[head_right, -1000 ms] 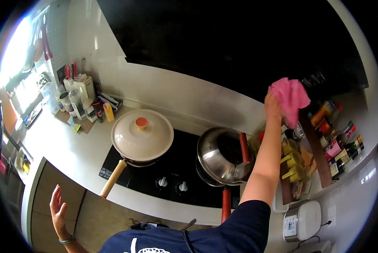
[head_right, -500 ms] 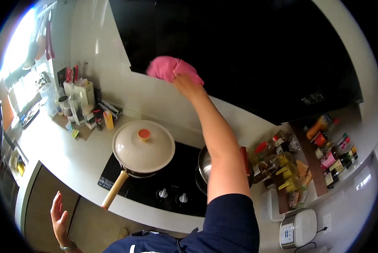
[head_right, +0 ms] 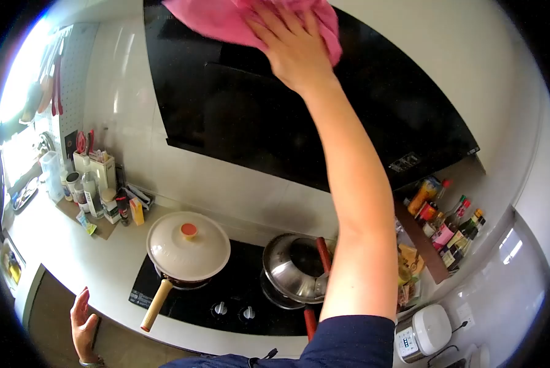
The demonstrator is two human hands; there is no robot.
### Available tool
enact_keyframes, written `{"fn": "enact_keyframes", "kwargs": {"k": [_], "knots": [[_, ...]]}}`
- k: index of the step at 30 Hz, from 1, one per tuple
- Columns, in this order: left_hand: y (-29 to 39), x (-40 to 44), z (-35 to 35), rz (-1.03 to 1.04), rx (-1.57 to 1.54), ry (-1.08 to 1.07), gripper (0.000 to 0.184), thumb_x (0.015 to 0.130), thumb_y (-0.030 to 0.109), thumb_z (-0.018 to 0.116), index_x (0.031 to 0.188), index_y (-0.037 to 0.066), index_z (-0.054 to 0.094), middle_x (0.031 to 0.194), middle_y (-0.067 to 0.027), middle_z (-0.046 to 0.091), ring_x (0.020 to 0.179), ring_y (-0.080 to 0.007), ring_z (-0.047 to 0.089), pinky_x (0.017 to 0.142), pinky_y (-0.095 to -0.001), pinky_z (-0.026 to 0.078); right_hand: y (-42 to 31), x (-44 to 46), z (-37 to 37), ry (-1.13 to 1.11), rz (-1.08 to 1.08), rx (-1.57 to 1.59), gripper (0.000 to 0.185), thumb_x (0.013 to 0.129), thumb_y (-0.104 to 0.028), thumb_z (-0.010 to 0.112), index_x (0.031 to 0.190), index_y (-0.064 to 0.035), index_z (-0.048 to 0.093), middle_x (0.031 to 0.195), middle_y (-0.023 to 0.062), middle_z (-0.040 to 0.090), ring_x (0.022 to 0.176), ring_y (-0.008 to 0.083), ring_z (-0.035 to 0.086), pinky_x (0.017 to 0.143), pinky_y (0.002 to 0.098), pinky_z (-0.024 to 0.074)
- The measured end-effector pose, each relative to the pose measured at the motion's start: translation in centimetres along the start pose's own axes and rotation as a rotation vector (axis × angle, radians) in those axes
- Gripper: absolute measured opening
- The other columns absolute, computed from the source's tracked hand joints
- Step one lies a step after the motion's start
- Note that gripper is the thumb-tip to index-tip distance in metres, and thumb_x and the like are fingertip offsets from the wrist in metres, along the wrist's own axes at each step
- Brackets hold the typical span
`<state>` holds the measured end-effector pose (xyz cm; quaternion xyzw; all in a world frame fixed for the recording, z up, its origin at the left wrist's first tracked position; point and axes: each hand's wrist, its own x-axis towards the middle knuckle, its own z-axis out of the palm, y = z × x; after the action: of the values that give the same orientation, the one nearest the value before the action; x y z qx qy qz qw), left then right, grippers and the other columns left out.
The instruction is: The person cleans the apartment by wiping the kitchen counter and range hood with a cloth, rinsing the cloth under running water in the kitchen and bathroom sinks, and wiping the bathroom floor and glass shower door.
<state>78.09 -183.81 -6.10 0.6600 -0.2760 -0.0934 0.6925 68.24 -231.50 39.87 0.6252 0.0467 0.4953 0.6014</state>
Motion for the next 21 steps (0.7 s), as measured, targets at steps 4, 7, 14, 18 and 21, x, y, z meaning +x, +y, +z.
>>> {"fn": "enact_keyframes", "kwargs": {"k": [4,7,14,18,21], "knots": [[-1.5,-1.0,-0.9,-0.02,-0.004,0.049,0.079,0.071,0.033,0.074,0.134,-0.001,0.042,0.143,-0.0161,0.035,0.134,-0.0287,0.031,0.11,-0.0423,0.02,6.0,-6.1,0.4,-0.111,0.062,0.046,0.033,0.079,-0.025,0.06,0.109,-0.0112,0.063,0.108,0.013,0.062,0.108,0.0327,0.052,0.097,0.0518,0.0318],[-1.8,-1.7,-2.4,-0.029,0.009,0.082,0.077,0.071,0.033,0.074,0.133,0.0,0.042,0.143,-0.0148,0.036,0.134,-0.0281,0.031,0.11,-0.0417,0.02,9.5,-13.7,-2.3,0.017,0.648,0.407,0.028,0.081,-0.018,0.056,0.102,-0.0007,0.062,0.106,0.0162,0.063,0.103,0.0335,0.056,0.092,0.0411,0.0396],[-1.8,-2.6,-4.5,-0.069,0.018,0.156,0.079,0.071,0.034,0.075,0.134,0.0,0.041,0.141,-0.0147,0.038,0.133,-0.0261,0.033,0.11,-0.0383,0.021,15.4,-22.0,-6.8,-0.542,0.917,0.146,0.021,0.089,-0.017,0.044,0.097,-0.0019,0.057,0.093,0.0144,0.058,0.092,0.0314,0.054,0.083,0.0408,0.0394],[-3.0,-1.9,-5.2,-0.026,-0.009,0.102,0.079,0.068,0.03,0.075,0.134,0.0,0.042,0.141,-0.0135,0.039,0.133,-0.025,0.034,0.11,-0.0383,0.023,9.9,-11.7,-2.6,-0.172,0.262,0.134,0.038,0.088,-0.024,0.048,0.119,-0.0023,0.052,0.119,0.0186,0.053,0.112,0.0365,0.048,0.093,0.0423,0.0373],[-4.0,-2.0,-6.3,-0.07,-0.015,0.088,0.078,0.068,0.028,0.074,0.134,0.001,0.042,0.141,-0.0128,0.039,0.133,-0.0248,0.035,0.109,-0.0384,0.023,2.3,-0.5,-2.2,0.057,0.142,0.591,0.045,0.091,-0.022,0.052,0.134,-0.0112,0.044,0.116,0.0119,0.058,0.104,0.0269,0.056,0.094,0.0441,0.039]]}}
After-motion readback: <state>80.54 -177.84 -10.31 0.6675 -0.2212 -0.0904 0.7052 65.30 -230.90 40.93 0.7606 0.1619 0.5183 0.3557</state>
